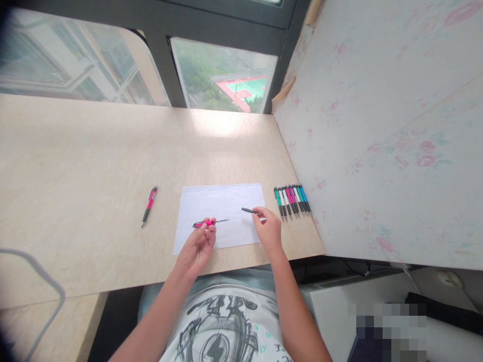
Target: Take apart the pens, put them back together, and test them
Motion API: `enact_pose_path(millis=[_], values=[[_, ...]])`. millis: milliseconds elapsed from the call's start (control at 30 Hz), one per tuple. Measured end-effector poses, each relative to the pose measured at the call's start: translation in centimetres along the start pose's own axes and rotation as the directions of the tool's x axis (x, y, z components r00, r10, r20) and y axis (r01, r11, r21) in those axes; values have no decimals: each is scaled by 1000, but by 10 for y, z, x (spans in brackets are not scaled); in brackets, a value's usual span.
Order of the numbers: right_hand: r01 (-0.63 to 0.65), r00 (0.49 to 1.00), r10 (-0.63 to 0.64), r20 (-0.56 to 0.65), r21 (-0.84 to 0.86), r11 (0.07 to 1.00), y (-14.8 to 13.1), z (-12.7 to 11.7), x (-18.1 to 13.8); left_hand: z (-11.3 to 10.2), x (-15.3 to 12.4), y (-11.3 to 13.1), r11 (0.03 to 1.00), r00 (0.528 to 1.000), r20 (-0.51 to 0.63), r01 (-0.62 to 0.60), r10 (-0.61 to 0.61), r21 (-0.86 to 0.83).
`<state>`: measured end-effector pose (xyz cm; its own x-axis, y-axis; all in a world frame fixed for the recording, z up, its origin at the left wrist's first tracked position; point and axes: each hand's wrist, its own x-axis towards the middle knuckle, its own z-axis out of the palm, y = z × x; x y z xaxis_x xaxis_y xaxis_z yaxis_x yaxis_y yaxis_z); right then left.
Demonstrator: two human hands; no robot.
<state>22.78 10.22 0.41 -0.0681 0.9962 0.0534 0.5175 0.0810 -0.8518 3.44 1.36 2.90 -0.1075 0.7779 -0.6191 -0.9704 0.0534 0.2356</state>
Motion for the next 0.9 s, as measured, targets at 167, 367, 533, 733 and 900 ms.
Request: enact_pose_path(millis=[167,367,533,733,900], values=[[100,993,-106,-44,-122,988,3,3,1,1,-1,-2,996,999,22,-43,42,80],[184,970,-218,-108,-262,947,5,9,-2,1,-1,-4,988,997,29,-69,66,138],[198,961,-250,-118,-335,921,6,12,-5,3,-2,-4,986,997,24,-79,76,150],[202,947,-277,-163,-370,907,10,11,-4,2,-1,-4,982,996,21,-90,88,167],[245,941,-308,-140,-346,906,0,23,-6,2,-1,-5,979,995,20,-98,96,179]])
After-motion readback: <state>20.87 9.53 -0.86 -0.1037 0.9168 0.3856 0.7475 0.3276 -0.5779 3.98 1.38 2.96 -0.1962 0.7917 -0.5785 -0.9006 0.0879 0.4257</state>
